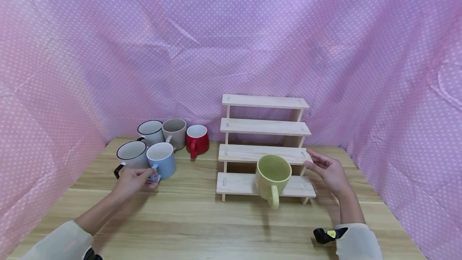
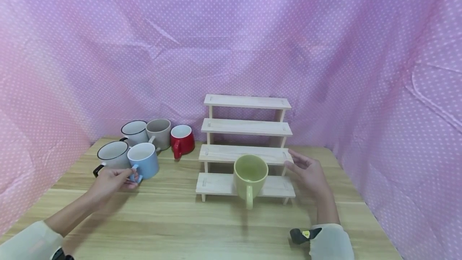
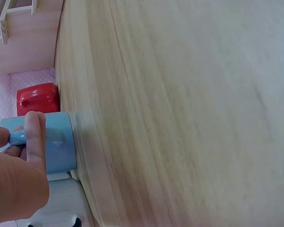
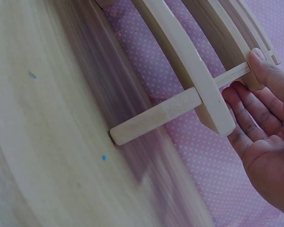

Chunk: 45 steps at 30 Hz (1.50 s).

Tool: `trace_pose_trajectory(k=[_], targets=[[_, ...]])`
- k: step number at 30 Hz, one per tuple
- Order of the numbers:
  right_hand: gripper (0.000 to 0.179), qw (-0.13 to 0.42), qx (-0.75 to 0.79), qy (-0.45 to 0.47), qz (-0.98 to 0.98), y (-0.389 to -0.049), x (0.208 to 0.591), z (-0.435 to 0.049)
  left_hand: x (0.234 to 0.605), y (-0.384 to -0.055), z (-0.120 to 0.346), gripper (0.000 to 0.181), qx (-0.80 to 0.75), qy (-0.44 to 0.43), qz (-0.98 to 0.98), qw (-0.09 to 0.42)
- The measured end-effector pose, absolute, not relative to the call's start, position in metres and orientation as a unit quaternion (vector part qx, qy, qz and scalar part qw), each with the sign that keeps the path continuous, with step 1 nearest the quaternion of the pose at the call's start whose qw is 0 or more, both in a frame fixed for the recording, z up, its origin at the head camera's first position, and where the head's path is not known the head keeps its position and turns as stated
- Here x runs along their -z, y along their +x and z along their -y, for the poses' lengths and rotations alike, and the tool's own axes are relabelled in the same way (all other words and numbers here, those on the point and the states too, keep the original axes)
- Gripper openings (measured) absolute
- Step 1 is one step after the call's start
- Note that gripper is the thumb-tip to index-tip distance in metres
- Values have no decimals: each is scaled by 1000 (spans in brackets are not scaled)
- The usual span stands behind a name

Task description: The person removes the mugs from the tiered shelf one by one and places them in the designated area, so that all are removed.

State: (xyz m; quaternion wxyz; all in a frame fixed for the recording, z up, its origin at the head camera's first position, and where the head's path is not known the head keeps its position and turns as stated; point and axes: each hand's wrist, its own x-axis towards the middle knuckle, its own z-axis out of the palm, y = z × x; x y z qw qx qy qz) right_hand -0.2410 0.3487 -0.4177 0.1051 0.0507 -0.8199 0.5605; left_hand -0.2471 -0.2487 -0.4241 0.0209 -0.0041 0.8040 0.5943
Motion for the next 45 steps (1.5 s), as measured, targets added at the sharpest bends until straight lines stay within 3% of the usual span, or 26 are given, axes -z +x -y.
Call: trace_pose_trajectory(k=[15, 20, 24, 31, 45], targets=[[57, 105, -561, 54, 819, -241, 418, -349, 421, -244, 252, 33, -577, -19, -816, 31], [56, 104, -565, 53, 817, -240, 420, -349, 410, -243, 254, 35, -470, 7, -882, 30], [57, 103, -564, 53, 818, -240, 420, -349, 394, -243, 254, 36, -380, 31, -925, -2], [56, 110, -561, 56, 818, -242, 419, -350, 364, -251, 245, 34, -364, 49, -927, -73], [55, 106, -568, 58, 814, -241, 419, -348, 348, -265, 192, 42, -394, 117, -911, -21]])
